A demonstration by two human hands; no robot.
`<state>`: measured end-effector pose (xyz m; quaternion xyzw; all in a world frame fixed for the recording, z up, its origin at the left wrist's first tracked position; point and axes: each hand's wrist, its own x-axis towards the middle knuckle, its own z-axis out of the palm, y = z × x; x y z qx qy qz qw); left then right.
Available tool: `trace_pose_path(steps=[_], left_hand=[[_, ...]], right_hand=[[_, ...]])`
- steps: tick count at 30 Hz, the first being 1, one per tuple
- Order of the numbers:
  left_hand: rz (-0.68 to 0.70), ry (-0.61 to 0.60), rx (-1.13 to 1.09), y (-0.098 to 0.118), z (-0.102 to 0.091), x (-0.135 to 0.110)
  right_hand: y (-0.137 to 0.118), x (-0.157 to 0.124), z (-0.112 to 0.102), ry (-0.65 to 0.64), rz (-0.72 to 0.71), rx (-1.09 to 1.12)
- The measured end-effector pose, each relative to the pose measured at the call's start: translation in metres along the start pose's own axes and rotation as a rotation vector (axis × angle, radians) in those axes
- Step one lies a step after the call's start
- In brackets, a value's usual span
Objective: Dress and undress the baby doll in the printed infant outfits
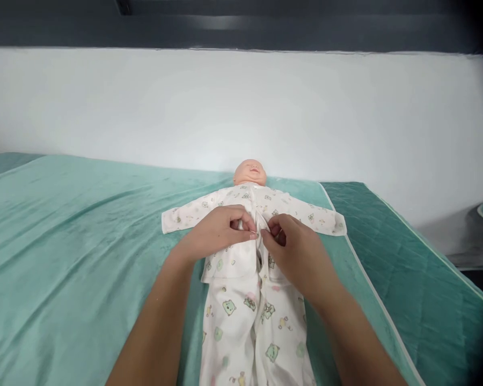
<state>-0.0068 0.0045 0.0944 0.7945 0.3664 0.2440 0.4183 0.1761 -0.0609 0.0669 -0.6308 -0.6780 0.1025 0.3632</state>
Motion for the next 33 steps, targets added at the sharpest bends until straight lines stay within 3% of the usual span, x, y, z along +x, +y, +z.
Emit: trace_pose_path(steps=[3, 7, 16, 23, 33], left_hand=[[-0.033, 0.017, -0.005, 0.002, 0.002, -0.001], [-0.069, 0.036, -0.07, 0.006, 0.005, -0.003], [-0.076, -0.024, -0.385, 0.004, 0.01, -0.001], [-0.051, -0.077, -0.41, 0.0, 0.006, -0.001], [-0.053, -0.015, -0.46, -0.004, 0.009, 0.002]], right_hand=[[0.0, 0.001, -0.006, -0.025, 0.007, 0.036], [-0.001, 0.001, -0.015, -0.175, 0.044, 0.182], [0.01, 0.003, -0.011, -0.32, 0.179, 0.733], [0.009, 0.003, -0.007, -0.326, 0.182, 0.756], [0.009, 0.003, -0.006, -0.311, 0.171, 0.752]])
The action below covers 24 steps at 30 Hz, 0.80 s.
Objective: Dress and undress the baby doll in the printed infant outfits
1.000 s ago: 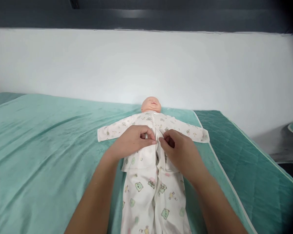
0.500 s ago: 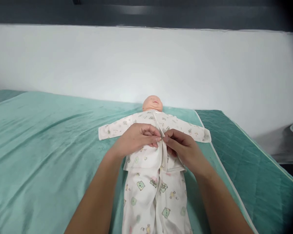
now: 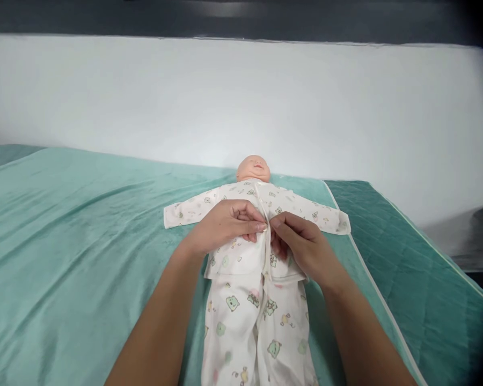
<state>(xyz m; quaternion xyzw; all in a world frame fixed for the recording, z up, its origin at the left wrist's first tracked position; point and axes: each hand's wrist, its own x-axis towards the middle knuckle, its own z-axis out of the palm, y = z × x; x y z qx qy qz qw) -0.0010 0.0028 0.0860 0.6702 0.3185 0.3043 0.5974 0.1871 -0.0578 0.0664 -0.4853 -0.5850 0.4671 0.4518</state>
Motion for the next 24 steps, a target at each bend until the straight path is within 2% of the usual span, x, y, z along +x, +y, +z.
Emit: trace_pose_path(steps=[8, 15, 24], left_hand=[[-0.026, 0.004, 0.038, 0.0016, 0.0008, 0.0004], [-0.028, -0.023, 0.093, 0.0052, 0.0012, -0.002], [0.0, 0.004, 0.165, 0.0065, 0.0089, -0.0038]], right_hand=[[0.0032, 0.0035, 0.0016, 0.003, -0.038, 0.147], [0.0042, 0.0034, 0.0035, 0.02, -0.038, 0.122], [0.0041, 0.0038, 0.0049, 0.019, -0.044, 0.078]])
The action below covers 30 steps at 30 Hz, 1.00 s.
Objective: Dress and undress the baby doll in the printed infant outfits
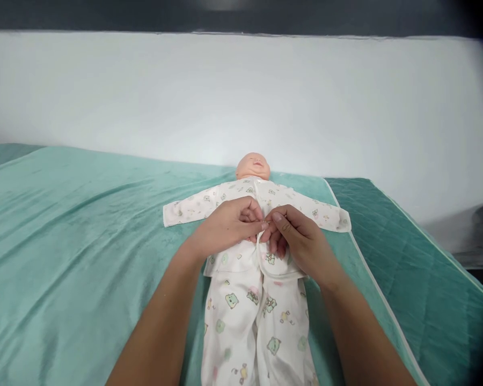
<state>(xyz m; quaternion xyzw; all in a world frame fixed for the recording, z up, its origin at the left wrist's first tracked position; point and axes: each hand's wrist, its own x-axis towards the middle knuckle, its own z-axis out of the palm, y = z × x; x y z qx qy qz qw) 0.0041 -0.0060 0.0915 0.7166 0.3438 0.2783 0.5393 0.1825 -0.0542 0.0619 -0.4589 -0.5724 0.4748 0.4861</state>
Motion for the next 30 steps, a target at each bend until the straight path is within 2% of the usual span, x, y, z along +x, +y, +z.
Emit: trace_pose_path(steps=[6, 11, 14, 20, 30], left_hand=[[0.02, -0.026, -0.067, -0.007, -0.003, 0.003], [0.041, -0.095, -0.168, -0.012, -0.008, 0.005], [0.025, -0.129, -0.124, -0.01, -0.01, 0.003], [-0.008, -0.116, 0.003, -0.004, -0.01, -0.002], [-0.032, -0.126, -0.026, -0.007, -0.012, -0.002]], right_hand=[[0.0, -0.001, 0.003, 0.017, 0.008, -0.053], [0.0, -0.001, 0.004, 0.023, 0.017, -0.052], [0.0, 0.0, 0.003, 0.01, 0.035, -0.027], [-0.001, -0.001, 0.002, -0.012, 0.034, -0.07], [0.0, -0.002, 0.006, 0.0, 0.008, -0.179]])
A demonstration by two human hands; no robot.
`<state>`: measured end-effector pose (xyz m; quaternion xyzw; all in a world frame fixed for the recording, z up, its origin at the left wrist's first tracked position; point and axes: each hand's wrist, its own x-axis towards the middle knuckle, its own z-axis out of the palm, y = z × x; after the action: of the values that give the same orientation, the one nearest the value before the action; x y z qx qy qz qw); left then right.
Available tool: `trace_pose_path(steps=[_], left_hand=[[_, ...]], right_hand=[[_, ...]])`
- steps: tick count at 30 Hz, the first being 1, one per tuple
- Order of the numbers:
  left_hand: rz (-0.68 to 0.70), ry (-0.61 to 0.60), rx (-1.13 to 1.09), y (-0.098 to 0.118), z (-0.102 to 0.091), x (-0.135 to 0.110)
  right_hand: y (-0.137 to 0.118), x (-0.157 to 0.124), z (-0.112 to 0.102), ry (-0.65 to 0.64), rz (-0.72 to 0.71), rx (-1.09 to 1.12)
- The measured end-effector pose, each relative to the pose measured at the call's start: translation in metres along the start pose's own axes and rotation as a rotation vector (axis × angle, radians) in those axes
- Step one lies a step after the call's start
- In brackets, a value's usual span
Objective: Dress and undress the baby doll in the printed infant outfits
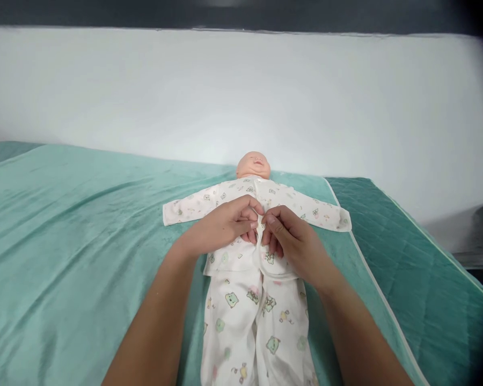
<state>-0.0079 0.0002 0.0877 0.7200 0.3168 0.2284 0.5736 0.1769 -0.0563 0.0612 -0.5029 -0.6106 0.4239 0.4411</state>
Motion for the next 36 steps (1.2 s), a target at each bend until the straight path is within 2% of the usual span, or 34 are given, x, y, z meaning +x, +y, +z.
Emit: trace_pose_path(steps=[11, 19, 25, 36], left_hand=[[-0.005, 0.041, 0.031, 0.001, 0.003, 0.001], [0.002, -0.004, -0.062, -0.004, 0.001, 0.004], [0.009, 0.011, -0.036, -0.001, 0.002, 0.003], [-0.07, 0.092, 0.094, 0.011, 0.006, 0.001]], right_hand=[[0.001, -0.001, 0.001, 0.009, -0.012, -0.052], [0.002, -0.001, 0.005, 0.052, -0.014, -0.044], [0.005, 0.001, 0.007, 0.059, -0.01, 0.045], [0.001, -0.001, 0.009, 0.103, -0.003, 0.083]])
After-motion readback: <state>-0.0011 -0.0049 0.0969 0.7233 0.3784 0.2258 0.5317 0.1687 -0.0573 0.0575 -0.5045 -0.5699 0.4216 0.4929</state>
